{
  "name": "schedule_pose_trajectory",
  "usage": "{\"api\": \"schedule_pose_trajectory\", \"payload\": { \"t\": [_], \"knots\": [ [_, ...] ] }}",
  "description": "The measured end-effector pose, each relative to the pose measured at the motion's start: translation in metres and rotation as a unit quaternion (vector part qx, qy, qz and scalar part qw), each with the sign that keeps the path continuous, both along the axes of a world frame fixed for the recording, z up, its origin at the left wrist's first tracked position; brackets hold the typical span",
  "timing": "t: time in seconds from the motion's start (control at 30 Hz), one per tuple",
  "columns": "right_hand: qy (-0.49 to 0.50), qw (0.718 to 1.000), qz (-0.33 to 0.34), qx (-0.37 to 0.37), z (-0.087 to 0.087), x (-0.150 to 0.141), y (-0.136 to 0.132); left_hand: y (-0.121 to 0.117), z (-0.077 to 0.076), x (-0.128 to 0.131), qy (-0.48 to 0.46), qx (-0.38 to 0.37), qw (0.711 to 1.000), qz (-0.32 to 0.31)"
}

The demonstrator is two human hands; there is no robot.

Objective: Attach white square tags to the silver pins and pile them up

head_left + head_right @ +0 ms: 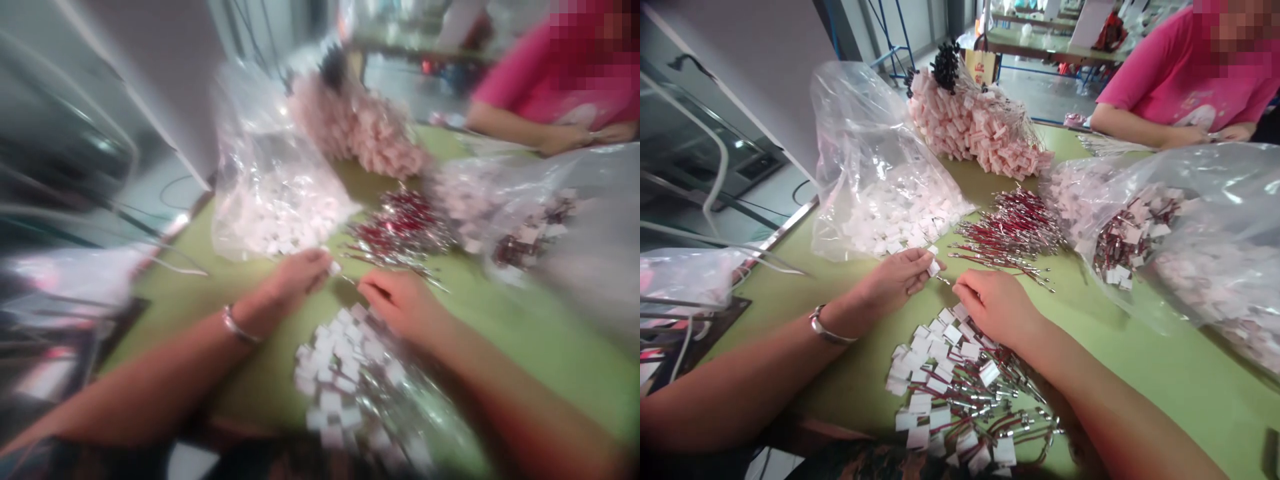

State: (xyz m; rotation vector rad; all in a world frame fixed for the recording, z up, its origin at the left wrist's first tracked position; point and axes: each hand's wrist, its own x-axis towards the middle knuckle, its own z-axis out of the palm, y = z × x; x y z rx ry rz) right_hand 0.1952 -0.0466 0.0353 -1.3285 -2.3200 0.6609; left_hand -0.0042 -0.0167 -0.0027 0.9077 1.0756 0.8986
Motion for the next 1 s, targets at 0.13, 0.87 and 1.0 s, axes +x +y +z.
{"api": "schedule_pose_trajectory", "payload": {
  "t": [0.13,0.87,1.0],
  "knots": [
    [0.056,0.985,-0.030,-0.163,0.005,-0.006,-0.001,-0.003,0.001,0.004,-0.051,-0.024,0.998,-0.001],
    [0.128,0.932,-0.112,-0.320,0.005,-0.006,0.000,-0.010,-0.009,0.008,0.067,0.069,0.990,-0.105],
    [0.087,0.958,-0.080,-0.263,-0.002,-0.005,0.000,-0.015,-0.012,0.011,0.087,0.096,0.983,-0.128]
  ]
}}
